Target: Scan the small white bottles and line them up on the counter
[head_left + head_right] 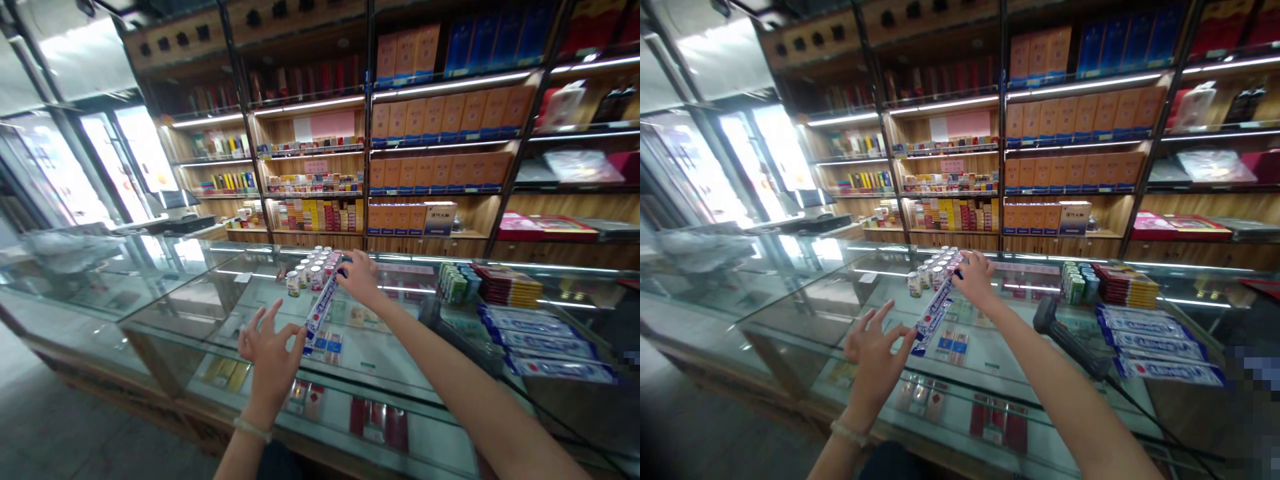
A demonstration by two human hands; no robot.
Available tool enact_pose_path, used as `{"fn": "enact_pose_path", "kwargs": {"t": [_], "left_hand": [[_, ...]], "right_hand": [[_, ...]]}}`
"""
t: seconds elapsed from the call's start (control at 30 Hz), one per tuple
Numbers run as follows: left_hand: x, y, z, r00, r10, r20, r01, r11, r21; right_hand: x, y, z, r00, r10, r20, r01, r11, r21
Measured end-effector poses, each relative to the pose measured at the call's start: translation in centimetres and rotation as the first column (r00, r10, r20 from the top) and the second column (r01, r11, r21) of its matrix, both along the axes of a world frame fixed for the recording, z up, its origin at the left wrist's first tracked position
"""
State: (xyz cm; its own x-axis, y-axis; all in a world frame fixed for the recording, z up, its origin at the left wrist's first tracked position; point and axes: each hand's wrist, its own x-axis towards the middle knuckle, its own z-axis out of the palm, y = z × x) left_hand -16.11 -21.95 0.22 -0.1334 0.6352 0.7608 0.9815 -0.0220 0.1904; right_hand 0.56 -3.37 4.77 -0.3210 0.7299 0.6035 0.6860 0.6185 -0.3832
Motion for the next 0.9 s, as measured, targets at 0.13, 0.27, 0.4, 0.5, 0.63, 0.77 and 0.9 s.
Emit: {"fn": "enact_pose_path", "kwargs": {"t": [0.13, 0.27, 0.4, 0.5, 0.63, 0.77, 0.9], "left_hand": [[0.5, -0.3, -1.5, 0.997, 0.072, 0.008, -0.072, 0.997, -0.022], [0.8, -0.3, -2.4, 0.996, 0.084, -0.010, -0.085, 0.995, -0.045], [0.9, -0.5, -2.9, 0.996, 0.080, -0.046, -0.082, 0.995, -0.051], [0.9, -0.6, -3.2, 0.993, 0.099, -0.058, -0.102, 0.994, -0.039], [0.8, -0.5, -3.7, 0.993, 0.104, -0.056, -0.106, 0.994, -0.028], [1.0, -0.3, -4.0, 0.990, 0.139, -0.026, -0.140, 0.989, -0.037], [1.1, -0.2, -4.2, 0.987, 0.158, -0.020, -0.159, 0.987, -0.033]], "right_hand": [[-1.9, -0.3, -1.8, 0.993, -0.023, 0.120, 0.021, 1.000, 0.015], [-2.5, -0.4, -3.6, 0.975, -0.025, 0.221, 0.025, 1.000, 0.002], [-2.7, -0.3, -4.8, 0.960, -0.004, 0.279, 0.009, 1.000, -0.016], [-3.0, -0.3, -5.3, 0.955, 0.012, 0.296, -0.007, 1.000, -0.017], [-3.4, -0.2, -5.9, 0.948, 0.019, 0.319, -0.014, 1.000, -0.020], [-3.6, -0.1, -6.4, 0.946, 0.022, 0.324, -0.020, 1.000, -0.011], [-3.6, -0.1, -6.8, 0.947, 0.022, 0.322, -0.022, 1.000, -0.005]]}}
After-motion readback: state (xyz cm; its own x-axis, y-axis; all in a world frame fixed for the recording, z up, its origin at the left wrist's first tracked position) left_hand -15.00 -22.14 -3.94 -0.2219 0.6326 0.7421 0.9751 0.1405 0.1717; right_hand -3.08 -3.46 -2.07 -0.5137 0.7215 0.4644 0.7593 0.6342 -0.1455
